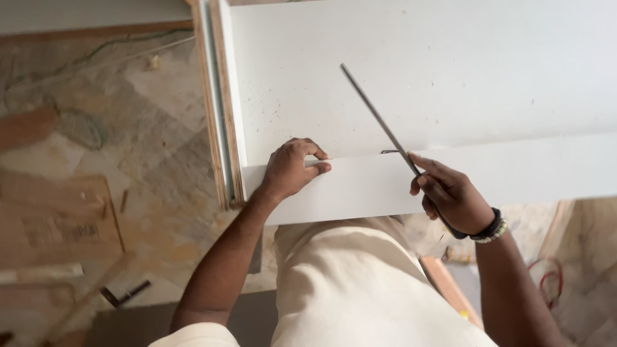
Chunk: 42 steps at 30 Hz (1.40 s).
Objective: The person aligns a white drawer front with the drawer box frame and uses a metal file to smooth the edges and corners. The person repeatedly checks the fit and files the edges to ensure a flush connection.
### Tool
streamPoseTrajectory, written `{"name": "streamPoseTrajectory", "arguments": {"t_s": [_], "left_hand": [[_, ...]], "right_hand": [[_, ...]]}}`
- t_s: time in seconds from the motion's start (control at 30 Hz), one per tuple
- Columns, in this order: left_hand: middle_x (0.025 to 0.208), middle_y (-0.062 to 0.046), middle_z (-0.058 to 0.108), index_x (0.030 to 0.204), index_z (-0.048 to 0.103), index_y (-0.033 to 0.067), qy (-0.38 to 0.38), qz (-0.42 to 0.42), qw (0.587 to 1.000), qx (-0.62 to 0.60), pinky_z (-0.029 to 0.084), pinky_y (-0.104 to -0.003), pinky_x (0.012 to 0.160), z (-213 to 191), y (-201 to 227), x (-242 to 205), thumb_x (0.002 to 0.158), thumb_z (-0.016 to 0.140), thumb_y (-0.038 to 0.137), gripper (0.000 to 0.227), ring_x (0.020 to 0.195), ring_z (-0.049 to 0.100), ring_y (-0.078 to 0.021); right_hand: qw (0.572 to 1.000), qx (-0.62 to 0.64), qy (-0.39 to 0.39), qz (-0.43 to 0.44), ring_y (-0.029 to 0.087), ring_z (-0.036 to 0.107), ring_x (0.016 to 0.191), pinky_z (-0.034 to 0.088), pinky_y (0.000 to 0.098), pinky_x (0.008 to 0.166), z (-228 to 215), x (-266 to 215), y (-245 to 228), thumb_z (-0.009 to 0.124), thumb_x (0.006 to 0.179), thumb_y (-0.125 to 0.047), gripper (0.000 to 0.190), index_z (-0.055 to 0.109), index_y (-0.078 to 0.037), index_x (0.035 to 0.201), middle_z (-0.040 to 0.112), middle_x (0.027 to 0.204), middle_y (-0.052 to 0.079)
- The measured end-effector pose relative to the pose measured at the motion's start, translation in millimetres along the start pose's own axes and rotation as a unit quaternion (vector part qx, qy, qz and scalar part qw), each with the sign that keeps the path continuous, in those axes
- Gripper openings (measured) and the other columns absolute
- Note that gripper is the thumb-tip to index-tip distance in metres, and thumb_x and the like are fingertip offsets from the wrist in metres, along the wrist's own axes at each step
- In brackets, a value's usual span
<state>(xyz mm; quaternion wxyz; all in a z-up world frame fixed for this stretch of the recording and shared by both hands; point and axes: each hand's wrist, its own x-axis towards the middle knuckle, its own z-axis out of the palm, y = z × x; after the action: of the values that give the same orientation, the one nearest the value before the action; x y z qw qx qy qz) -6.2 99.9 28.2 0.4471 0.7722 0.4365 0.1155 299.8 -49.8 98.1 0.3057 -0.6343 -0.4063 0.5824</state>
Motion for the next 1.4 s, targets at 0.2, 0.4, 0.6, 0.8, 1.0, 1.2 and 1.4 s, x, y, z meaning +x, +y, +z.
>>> {"name": "streamPoseTrajectory", "arguments": {"t_s": [0.2,0.4,0.6,0.8,1.0,1.2,1.4], "left_hand": [[0.097,0.001,0.078,0.086,0.074,0.0138,0.019,-0.001,1.0,-0.01,0.056,-0.038,0.087,4.2,-3.4,0.4,0.082,0.084,0.03,0.019,0.1,0.071,-0.0191],[0.097,-0.001,0.077,0.092,0.073,0.0123,0.001,-0.014,1.0,-0.027,0.057,-0.037,0.081,11.1,-16.1,3.9,0.092,0.074,0.029,0.017,0.094,0.073,-0.0182],[0.095,-0.006,0.077,0.091,0.071,0.009,0.138,-0.015,0.983,-0.123,0.059,-0.036,0.086,-4.2,-41.3,19.7,0.11,0.05,0.045,0.046,0.091,0.074,-0.0207],[0.08,-0.006,0.072,0.084,0.071,0.0105,-0.022,0.125,0.99,-0.058,0.055,-0.044,0.082,-8.1,-29.9,55.6,0.099,0.026,0.079,0.083,0.079,0.07,-0.024],[0.051,-0.006,0.043,0.052,0.039,0.01,-0.349,-0.021,0.936,0.035,0.053,-0.043,0.061,19.7,-20.4,81.6,0.079,0.004,0.095,0.095,0.052,0.051,-0.0216],[0.046,-0.002,0.045,0.047,0.039,0.0155,-0.338,-0.006,0.94,0.052,0.053,-0.042,0.05,38.2,-27.7,88.4,0.081,0.006,0.09,0.088,0.045,0.051,-0.0175],[0.047,-0.002,0.054,0.044,0.047,0.0157,-0.286,0.002,0.957,0.047,0.056,-0.042,0.051,48.2,-36.5,91.6,0.086,0.01,0.087,0.09,0.043,0.057,-0.0176]], "right_hand": [[0.986,-0.159,-0.008,0.045,0.008,0.053,0.05,0.052,0.0274,0.046,10.6,-28.7,-39.6,0.053,0.091,-0.001,0.06,0.054,-0.016,0.149,0.073,0.088,0.001],[0.942,-0.321,-0.024,0.09,0.013,0.063,0.048,0.057,0.0302,0.05,25.0,-26.3,-75.2,0.057,0.089,-0.005,0.069,0.053,-0.032,0.152,0.079,0.084,0.003],[0.932,-0.353,-0.076,0.042,0.015,0.071,0.066,0.062,0.0347,0.063,24.3,-8.1,-101.8,0.055,0.087,-0.004,0.061,0.057,-0.027,0.143,0.077,0.084,0.003],[0.843,-0.455,-0.207,0.2,0.018,0.077,0.062,0.062,0.0364,0.071,24.1,23.2,-127.8,0.058,0.099,-0.031,0.057,0.049,-0.044,0.153,0.081,0.082,0.0],[0.79,-0.522,-0.258,0.193,0.018,0.075,0.064,0.061,0.0386,0.073,20.3,39.6,-140.5,0.056,0.102,-0.037,0.052,0.05,-0.045,0.153,0.081,0.075,0.005],[0.824,-0.475,-0.271,0.149,0.015,0.076,0.064,0.062,0.0382,0.071,11.5,52.7,-124.8,0.057,0.098,-0.041,0.052,0.053,-0.045,0.15,0.08,0.086,-0.004],[0.829,-0.475,-0.276,0.102,0.018,0.073,0.063,0.06,0.0408,0.068,3.8,67.9,-114.9,0.057,0.095,-0.039,0.052,0.052,-0.041,0.146,0.08,0.091,0.001]]}}
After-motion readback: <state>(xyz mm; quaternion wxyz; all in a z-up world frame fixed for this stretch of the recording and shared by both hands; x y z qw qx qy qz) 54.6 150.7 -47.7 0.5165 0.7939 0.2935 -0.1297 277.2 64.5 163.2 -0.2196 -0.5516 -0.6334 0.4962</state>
